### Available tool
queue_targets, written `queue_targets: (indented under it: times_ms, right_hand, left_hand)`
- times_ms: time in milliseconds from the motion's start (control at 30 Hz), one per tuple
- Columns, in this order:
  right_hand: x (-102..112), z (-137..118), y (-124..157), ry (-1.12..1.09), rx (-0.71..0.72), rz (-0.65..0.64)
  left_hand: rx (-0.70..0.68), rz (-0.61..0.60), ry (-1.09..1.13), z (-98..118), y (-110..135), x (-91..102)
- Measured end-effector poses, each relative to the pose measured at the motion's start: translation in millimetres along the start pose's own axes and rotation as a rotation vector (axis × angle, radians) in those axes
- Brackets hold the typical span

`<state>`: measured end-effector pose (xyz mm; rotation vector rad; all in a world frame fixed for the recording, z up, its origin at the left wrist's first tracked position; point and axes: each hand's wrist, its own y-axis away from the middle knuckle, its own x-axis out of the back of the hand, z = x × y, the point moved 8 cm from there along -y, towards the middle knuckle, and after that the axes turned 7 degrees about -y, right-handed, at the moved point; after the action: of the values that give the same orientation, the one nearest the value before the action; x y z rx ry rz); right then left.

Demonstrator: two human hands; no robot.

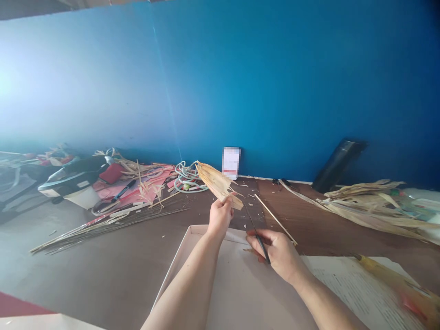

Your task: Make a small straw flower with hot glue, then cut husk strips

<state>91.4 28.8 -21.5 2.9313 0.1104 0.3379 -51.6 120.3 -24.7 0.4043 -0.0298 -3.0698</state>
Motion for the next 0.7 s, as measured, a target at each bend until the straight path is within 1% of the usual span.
queue_targets:
  times_ms: [100,200,333,500,700]
  right_hand:
    - [3.0,-1.2,1.8,0.025,-0.049,-0.004]
    - [5.6,-1.5,2.2,0.053,-0.036,-0.020]
    - [7.3,-1.3,1.1,0.073,-0.014,-0.044]
    - [6.3,-0.9,1.1,0.067,-0.034,-0.065]
    - [2.1,5.3,0.5,0.018,-0.045,-0.087]
  left_hand:
    - [-0.019,-0.017,-0.026,-1.3,-1.9,0.1]
    - [-0.061,-0.012,-0.070,-0.7,-4.4,1.3]
    - [-0.058,0.041,-0.098,-0.3,-5.8,5.7]
    - [-0.045,0.117,-0.133,4.4,-1.9,11.2]
    - [-0.063,0.125,-0.113,6.8,0.3,10.6]
